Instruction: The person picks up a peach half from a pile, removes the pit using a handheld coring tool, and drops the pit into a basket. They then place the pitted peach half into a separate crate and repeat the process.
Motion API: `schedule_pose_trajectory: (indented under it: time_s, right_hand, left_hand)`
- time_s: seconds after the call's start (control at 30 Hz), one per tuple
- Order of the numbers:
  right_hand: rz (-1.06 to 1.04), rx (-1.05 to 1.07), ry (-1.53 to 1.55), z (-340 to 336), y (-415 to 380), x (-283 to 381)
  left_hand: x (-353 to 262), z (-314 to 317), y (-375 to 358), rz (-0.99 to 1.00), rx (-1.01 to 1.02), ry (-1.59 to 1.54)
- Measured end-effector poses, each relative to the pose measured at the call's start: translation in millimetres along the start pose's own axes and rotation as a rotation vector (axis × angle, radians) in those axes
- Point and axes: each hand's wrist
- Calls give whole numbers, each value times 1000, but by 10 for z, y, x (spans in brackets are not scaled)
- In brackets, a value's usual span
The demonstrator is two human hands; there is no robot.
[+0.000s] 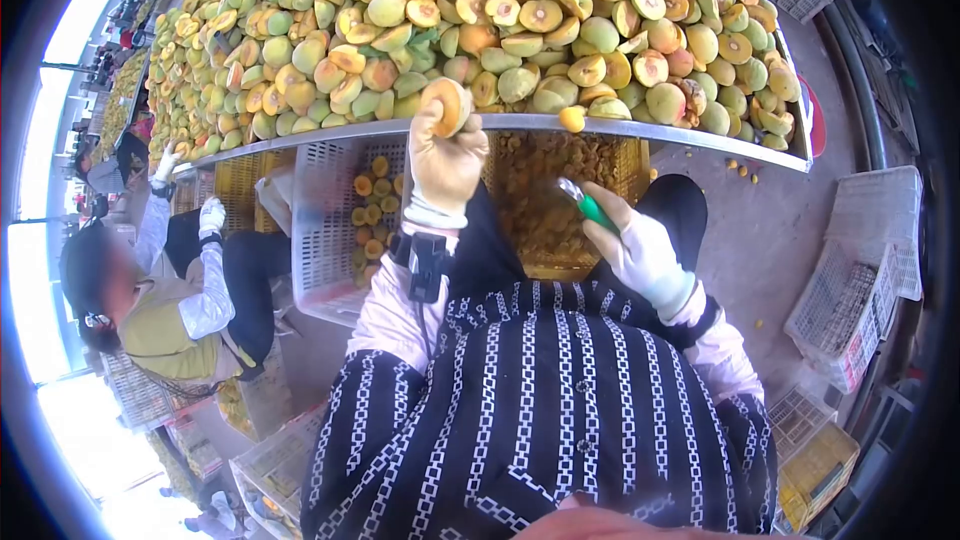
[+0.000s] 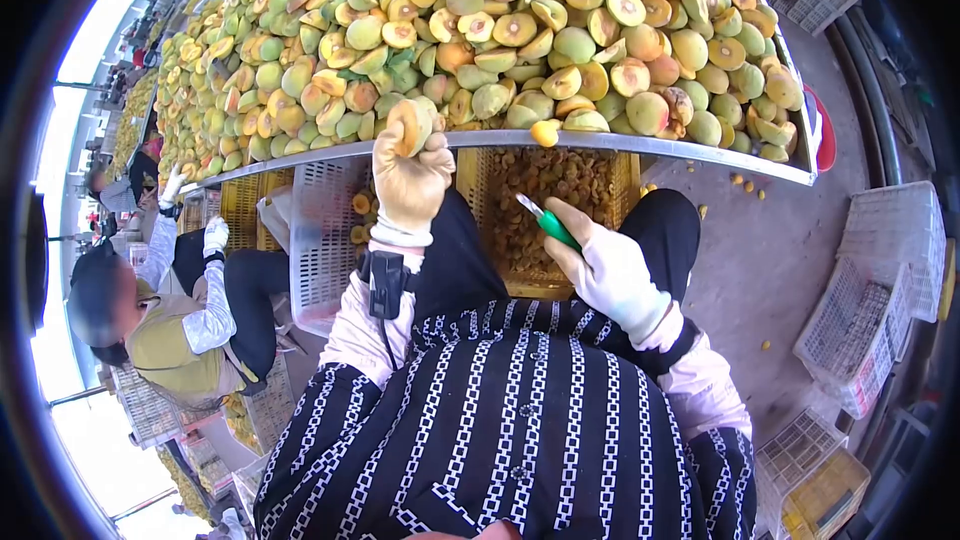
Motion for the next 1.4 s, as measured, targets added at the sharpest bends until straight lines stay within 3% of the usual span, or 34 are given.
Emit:
schedule_pose_trajectory:
  time_s: [0.07, 0.13, 0.2, 0.23, 0.33, 0.37, 0.53, 0.6, 0.77, 0.93, 1.2, 1.27, 1.33, 1.4]
  right_hand:
    - [38, 51, 120, -10, 84, 91]
    - [84, 69, 150, -31, 105, 157]
    - [-42, -27, 79, -42, 99, 177]
    - [-82, -48, 91, -71, 99, 189]
    - [-83, -59, 32, -194, 112, 298]
    - [-117, -88, -27, -216, 122, 303]
    - [-132, -103, -288, -297, 155, 335]
    - [-183, -99, -402, -311, 195, 377]
    - [-233, -54, -669, -264, 184, 322]
    - [-202, 167, -856, -227, 89, 267]
    - [-125, 273, -547, -165, 17, 274]
    - [-119, 238, -484, -60, -25, 259]
    - [-89, 146, -358, 53, -51, 249]
    - [18, 178, -263, 97, -55, 261]
  left_hand:
    - [130, 146, -106, -114, 53, -76]
    - [261, 283, -213, -118, 28, 42]
    - [437, 481, -305, -94, -135, 70]
    - [508, 501, -305, -78, -96, 25]
    - [688, 805, -391, -53, -250, -120]
    - [704, 703, -399, -64, -134, -32]
    - [799, 723, -498, -62, 14, 204]
    - [850, 804, -564, 83, 12, 586]
    - [889, 822, -604, 159, 50, 643]
    - [881, 832, -628, 52, -61, 663]
    - [771, 905, -684, -100, -69, 850]
    - [779, 876, -623, 71, 7, 997]
    - [744, 831, -586, 99, 30, 1010]
    - [644, 771, -535, -143, 3, 1243]
Point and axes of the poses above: each hand's wrist, its own y-axis towards the middle knuckle, its own z-axis out of the palm, x = y × z, and after that the axes turned 2 degrees about -x, right-handed
